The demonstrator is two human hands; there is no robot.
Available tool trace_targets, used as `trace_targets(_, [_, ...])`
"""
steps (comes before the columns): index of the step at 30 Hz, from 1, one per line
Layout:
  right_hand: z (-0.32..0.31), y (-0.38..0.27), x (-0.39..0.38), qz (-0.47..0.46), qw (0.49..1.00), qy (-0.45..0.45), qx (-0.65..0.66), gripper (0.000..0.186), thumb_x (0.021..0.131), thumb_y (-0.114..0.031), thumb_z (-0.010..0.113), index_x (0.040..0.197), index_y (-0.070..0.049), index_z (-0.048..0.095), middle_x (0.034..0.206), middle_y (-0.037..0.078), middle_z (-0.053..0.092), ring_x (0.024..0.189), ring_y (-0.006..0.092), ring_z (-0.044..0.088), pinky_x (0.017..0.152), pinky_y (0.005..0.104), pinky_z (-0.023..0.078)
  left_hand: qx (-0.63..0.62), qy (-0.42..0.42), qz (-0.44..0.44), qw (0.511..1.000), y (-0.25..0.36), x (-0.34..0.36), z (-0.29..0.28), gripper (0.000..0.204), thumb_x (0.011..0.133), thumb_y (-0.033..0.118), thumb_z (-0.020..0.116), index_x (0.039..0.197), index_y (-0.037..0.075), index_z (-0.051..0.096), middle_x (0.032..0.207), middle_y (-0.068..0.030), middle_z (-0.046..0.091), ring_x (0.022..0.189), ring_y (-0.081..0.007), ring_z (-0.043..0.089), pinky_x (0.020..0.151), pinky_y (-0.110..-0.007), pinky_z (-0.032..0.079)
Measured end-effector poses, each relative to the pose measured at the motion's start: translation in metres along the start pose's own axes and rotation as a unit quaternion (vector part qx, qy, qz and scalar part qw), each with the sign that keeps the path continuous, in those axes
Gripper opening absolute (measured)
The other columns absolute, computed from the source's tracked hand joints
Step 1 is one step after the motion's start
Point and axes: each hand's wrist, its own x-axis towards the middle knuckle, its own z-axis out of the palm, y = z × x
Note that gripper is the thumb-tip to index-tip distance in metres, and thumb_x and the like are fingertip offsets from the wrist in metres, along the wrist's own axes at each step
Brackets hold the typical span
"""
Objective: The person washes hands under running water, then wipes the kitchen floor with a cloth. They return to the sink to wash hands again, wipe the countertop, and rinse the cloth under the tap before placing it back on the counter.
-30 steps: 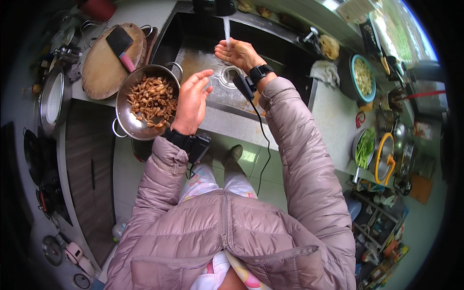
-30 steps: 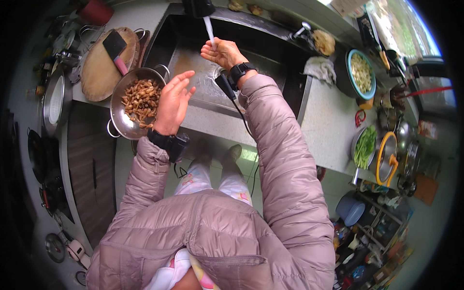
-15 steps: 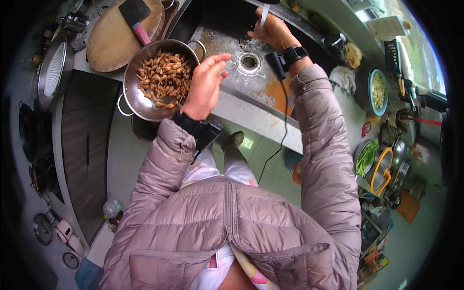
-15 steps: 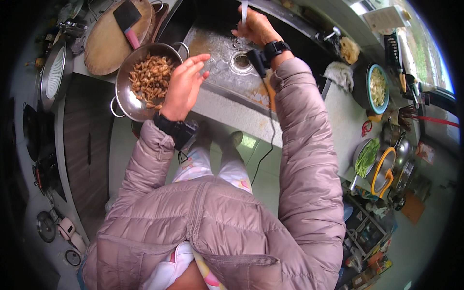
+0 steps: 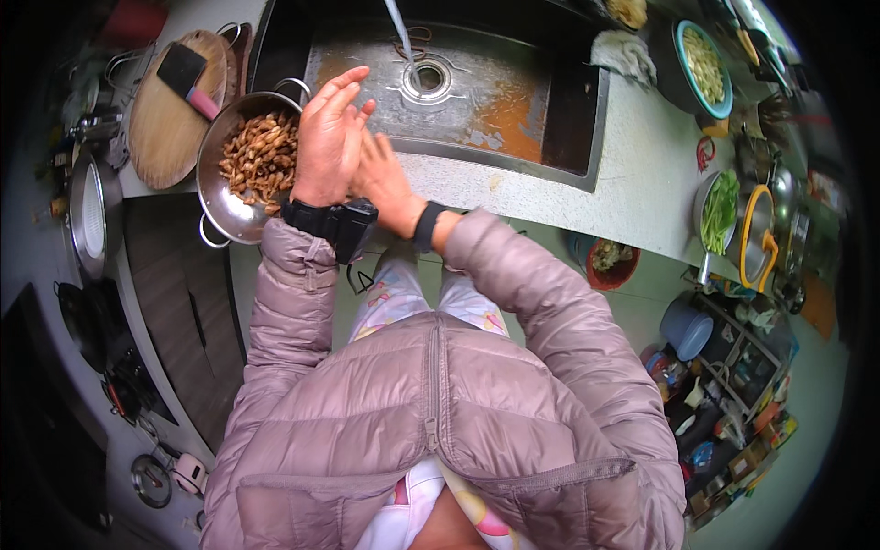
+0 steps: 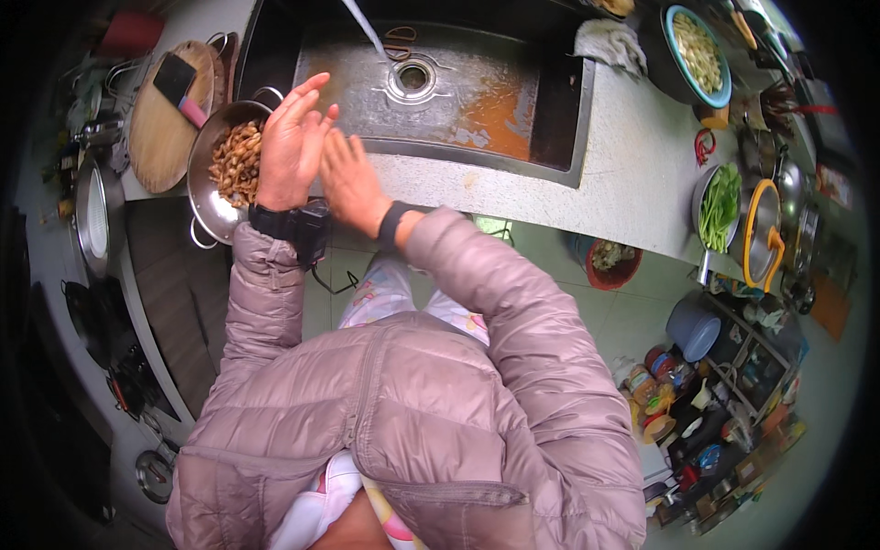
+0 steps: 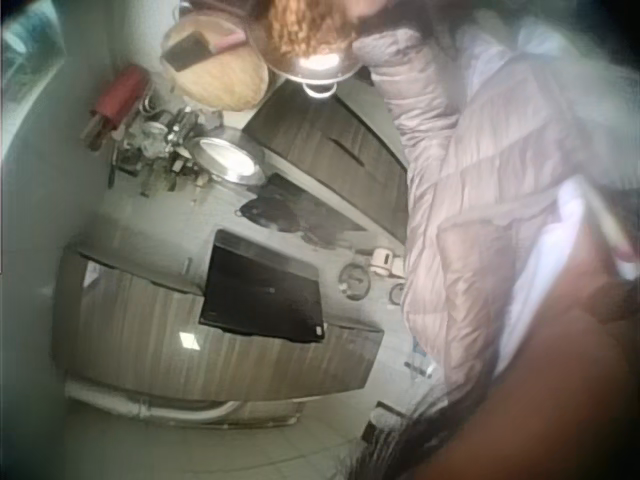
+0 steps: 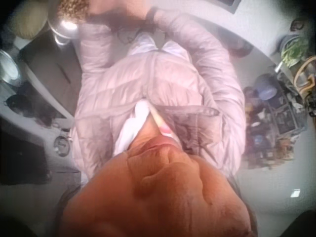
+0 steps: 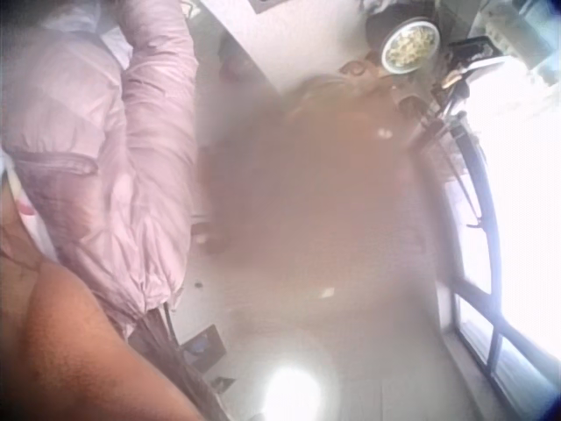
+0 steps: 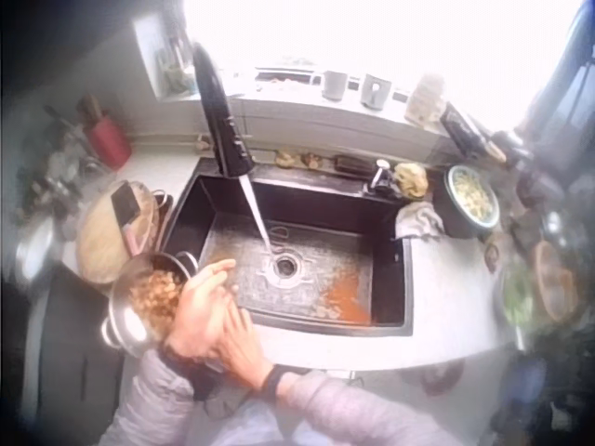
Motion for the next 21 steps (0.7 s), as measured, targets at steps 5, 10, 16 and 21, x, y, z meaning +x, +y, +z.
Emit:
trace_targets(5, [0.001, 0.026, -0.032, -0.068, 0.996, -0.033, -0.049, 0.089, 0.078, -0.042, 0.065, 0.146, 0.004, 0.029, 0.154, 0.018, 0.028, 0.146, 0.0306, 0.02, 0.119, 0.0456, 0.013, 0.011, 0.005, -0.017, 1.0, -0.014, -0.005, 0.016, 0.022, 0.097, 0.008, 0.053, 0.117, -0.001, 0.058, 0.122, -0.0063, 0.057, 0.101, -0.0106, 0.05, 0.093, -0.032, 0.043])
trace_targets(10, [-0.053, 0.119, -0.114, -0.109, 0.986, -0.107, 0.071, 0.086, 0.086, -0.041, 0.061, 0.149, 0.002, 0.023, 0.156, 0.017, 0.024, 0.147, 0.0282, 0.018, 0.12, 0.0427, 0.014, -0.008, 0.006, -0.021, 1.0, -0.029, -0.009, 0.029, 0.022, 0.096, 0.009, 0.055, 0.116, 0.0, 0.058, 0.123, -0.0067, 0.057, 0.106, -0.0114, 0.049, 0.092, -0.032, 0.042])
trace_targets(16, [-0.099, 0.279, -0.114, -0.05, 0.986, -0.137, -0.078, 0.064, 0.097, -0.041, 0.049, 0.147, -0.004, 0.032, 0.154, 0.013, 0.031, 0.144, 0.0271, 0.025, 0.118, 0.0429, 0.019, -0.009, 0.003, -0.024, 1.0, -0.039, -0.023, 0.046, 0.022, 0.096, 0.009, 0.055, 0.115, 0.0, 0.058, 0.121, -0.0067, 0.057, 0.108, -0.0125, 0.049, 0.091, -0.031, 0.041])
trace_targets(21, [-0.106, 0.301, -0.108, -0.069, 0.994, -0.029, -0.074, 0.056, 0.097, -0.035, 0.051, 0.142, -0.004, 0.04, 0.148, 0.016, 0.039, 0.141, 0.0283, 0.032, 0.114, 0.0453, 0.024, 0.0, 0.002, -0.025, 1.0, -0.046, -0.028, 0.06, 0.023, 0.098, 0.008, 0.05, 0.118, 0.0, 0.057, 0.126, -0.0072, 0.055, 0.108, -0.0118, 0.048, 0.093, -0.033, 0.042])
